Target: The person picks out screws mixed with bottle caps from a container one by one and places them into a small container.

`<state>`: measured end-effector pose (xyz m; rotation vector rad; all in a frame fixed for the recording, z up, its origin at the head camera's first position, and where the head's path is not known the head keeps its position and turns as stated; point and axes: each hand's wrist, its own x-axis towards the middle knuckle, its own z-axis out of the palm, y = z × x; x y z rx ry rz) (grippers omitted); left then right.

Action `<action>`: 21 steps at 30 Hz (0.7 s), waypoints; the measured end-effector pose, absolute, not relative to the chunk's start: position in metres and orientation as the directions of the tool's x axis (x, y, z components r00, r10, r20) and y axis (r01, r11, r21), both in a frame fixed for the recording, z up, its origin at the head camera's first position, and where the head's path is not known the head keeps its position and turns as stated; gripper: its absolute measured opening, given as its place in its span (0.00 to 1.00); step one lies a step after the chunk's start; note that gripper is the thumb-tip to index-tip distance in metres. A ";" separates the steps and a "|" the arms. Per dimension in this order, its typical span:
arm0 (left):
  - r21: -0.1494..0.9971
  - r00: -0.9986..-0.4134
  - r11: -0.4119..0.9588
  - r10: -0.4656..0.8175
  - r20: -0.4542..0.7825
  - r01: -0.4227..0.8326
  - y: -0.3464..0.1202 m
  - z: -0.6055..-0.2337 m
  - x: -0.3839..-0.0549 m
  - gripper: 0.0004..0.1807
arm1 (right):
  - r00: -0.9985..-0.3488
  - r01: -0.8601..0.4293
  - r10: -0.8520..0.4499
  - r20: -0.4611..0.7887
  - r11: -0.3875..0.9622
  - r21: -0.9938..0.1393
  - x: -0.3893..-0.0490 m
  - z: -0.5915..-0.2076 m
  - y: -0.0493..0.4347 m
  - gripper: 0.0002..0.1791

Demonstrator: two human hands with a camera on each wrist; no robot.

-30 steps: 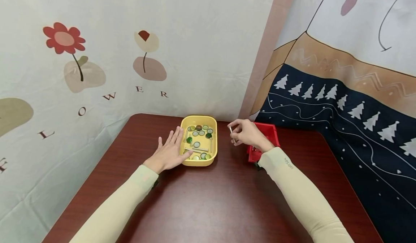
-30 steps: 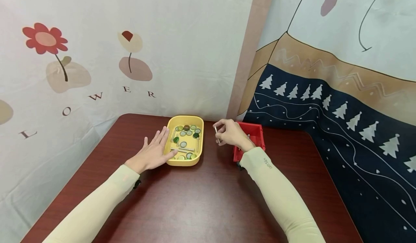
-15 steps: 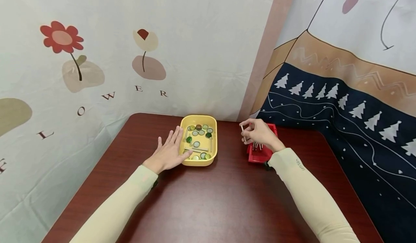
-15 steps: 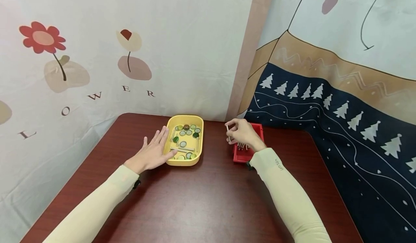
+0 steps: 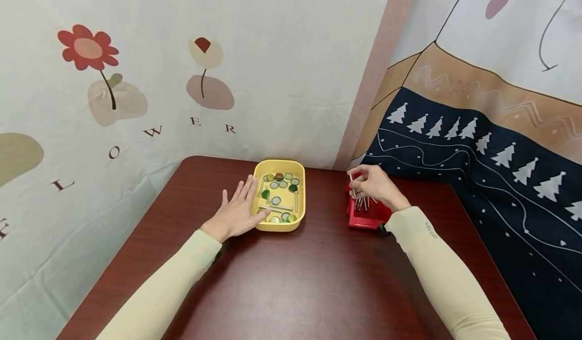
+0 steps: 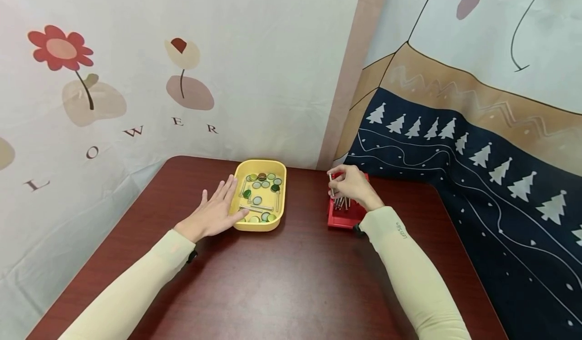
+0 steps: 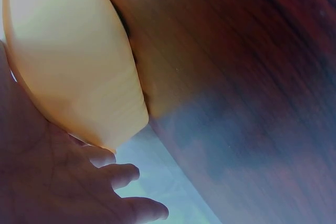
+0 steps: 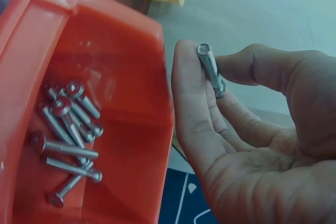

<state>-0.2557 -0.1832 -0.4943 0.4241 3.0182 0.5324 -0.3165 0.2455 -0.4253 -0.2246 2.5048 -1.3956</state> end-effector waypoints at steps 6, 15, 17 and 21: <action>0.336 -0.961 0.905 0.275 0.003 0.261 -0.183 -0.494 -0.256 0.60 | -0.956 0.013 -0.239 -0.170 0.547 -0.837 -0.318 -0.425 0.252 0.27; 0.334 -0.961 0.906 0.277 -0.003 0.260 -0.183 -0.493 -0.255 0.60 | -0.961 0.033 -0.205 -0.183 0.575 -0.817 -0.323 -0.427 0.261 0.28; 0.334 -0.961 0.906 0.277 -0.004 0.260 -0.183 -0.493 -0.256 0.60 | -0.962 0.042 -0.197 -0.190 0.581 -0.813 -0.324 -0.427 0.262 0.29; 0.337 -0.960 0.905 0.279 -0.007 0.261 -0.183 -0.493 -0.256 0.60 | -0.962 0.061 -0.182 -0.206 0.590 -0.805 -0.326 -0.428 0.264 0.30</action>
